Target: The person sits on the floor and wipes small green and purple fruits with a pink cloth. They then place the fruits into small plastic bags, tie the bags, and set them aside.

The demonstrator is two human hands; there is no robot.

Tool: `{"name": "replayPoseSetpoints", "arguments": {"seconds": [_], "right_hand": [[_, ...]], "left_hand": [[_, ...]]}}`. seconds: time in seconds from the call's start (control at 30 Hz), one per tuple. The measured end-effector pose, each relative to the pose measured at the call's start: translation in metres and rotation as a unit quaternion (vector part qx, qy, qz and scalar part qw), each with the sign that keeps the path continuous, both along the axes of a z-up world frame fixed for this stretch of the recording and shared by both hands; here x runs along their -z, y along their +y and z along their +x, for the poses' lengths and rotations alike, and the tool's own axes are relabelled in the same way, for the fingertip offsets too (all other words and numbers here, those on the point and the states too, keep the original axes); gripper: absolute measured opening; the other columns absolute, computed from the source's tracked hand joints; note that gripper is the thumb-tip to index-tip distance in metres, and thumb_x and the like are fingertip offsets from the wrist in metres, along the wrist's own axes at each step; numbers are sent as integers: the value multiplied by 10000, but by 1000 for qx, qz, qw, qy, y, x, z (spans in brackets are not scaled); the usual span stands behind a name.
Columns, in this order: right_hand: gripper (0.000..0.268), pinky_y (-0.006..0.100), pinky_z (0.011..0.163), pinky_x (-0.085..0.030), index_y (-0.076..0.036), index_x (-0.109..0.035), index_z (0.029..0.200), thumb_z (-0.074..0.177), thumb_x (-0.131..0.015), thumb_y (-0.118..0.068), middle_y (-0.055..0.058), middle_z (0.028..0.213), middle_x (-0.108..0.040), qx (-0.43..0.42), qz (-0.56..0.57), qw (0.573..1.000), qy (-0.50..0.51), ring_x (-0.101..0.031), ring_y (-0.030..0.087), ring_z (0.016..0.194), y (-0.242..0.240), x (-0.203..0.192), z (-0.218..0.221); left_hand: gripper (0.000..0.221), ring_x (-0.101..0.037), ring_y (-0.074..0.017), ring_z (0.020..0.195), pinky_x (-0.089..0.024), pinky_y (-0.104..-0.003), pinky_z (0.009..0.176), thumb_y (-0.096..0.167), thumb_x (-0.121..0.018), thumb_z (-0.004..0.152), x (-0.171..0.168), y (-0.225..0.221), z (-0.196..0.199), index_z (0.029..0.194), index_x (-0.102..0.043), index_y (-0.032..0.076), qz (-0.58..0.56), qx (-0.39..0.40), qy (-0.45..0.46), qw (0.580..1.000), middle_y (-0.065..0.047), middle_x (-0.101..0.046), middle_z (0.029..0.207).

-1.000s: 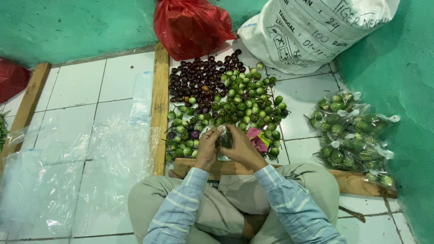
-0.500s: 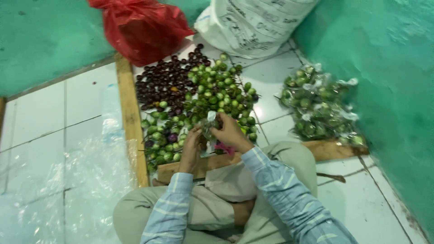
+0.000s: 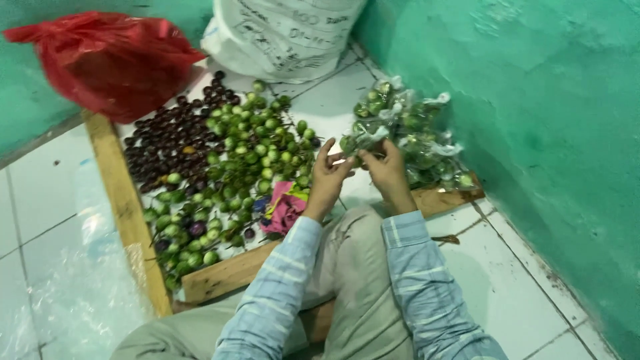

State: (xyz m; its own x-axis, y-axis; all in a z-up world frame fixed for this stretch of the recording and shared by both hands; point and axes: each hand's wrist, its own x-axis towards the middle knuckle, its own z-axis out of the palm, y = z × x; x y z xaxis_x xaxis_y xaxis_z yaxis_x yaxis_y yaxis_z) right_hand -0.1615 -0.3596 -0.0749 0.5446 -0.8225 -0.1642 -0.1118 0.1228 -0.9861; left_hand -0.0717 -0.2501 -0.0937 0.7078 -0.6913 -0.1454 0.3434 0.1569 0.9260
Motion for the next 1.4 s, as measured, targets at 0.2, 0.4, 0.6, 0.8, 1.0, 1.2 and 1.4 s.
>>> {"name": "replayPoseSetpoints", "arguments": {"seconds": [0.2, 0.4, 0.6, 0.8, 1.0, 1.2, 1.4], "right_hand": [[557, 398, 768, -609, -8, -489, 1380, 932, -787, -152, 201, 1135, -607, 110, -51, 993, 1, -686, 314, 1023, -69, 18, -55], [489, 554, 873, -545, 67, -465, 1446, 1004, -670, 20, 327, 1243, -561, 144, -287, 945, 60, -589, 488, 1138, -104, -13, -77], [305, 558, 1001, -481, 49, -602, 1329, 1058, -567, -85, 242, 1247, -582, 68, -414, 890, 180, -561, 445, 1223, -147, 34, -95], [366, 662, 1026, -435, 140, -520, 1392, 1085, -486, -58, 340, 1286, -557, 67, -369, 914, 158, -530, 527, 1243, -129, 10, -100], [391, 596, 1000, -476, 133, -522, 1380, 1026, -563, -28, 345, 1254, -565, 66, -348, 920, 169, -562, 514, 1221, -114, -19, -98], [378, 525, 964, -516, 48, -579, 1371, 1031, -614, -114, 268, 1230, -602, 1, -332, 933, 143, -597, 445, 1184, -90, -40, -77], [461, 574, 891, -557, 19, -661, 1312, 939, -683, -250, 290, 1157, -712, -265, -285, 877, 280, -689, 442, 1088, -3, -100, -20]], "left_hand": [[877, -679, -236, 990, -639, -359, 807, 142, -807, 877, -7, -91, -36, 1585, -308, 4, 70, 47, -98, 992, -179, -646, 1119], [775, -723, -313, 1075, -633, -424, 861, 117, -734, 906, -2, -147, -65, 1577, -357, 25, 117, 199, -174, 957, -254, -681, 1238], [621, -642, -374, 1243, -560, -519, 1011, 156, -614, 973, -41, -157, -77, 1542, -429, -10, 153, 322, -200, 913, -258, -563, 1449], [528, -651, -387, 1217, -576, -524, 989, 116, -600, 984, -53, -129, -75, 1490, -499, 5, 149, 294, -215, 919, -255, -570, 1424], [383, -698, -412, 1106, -598, -497, 889, 87, -633, 973, -75, -53, -44, 1351, -638, 25, 118, 247, -224, 935, -236, -680, 1241], [358, -684, -270, 1024, -588, -426, 859, 105, -680, 924, -63, 60, 0, 1277, -700, 52, 156, 140, -223, 952, -203, -735, 1147], [376, -695, -444, 1064, -552, -534, 889, 189, -687, 877, -154, 192, 21, 1204, -726, 7, 364, 196, -283, 865, -274, -734, 1156]]}}
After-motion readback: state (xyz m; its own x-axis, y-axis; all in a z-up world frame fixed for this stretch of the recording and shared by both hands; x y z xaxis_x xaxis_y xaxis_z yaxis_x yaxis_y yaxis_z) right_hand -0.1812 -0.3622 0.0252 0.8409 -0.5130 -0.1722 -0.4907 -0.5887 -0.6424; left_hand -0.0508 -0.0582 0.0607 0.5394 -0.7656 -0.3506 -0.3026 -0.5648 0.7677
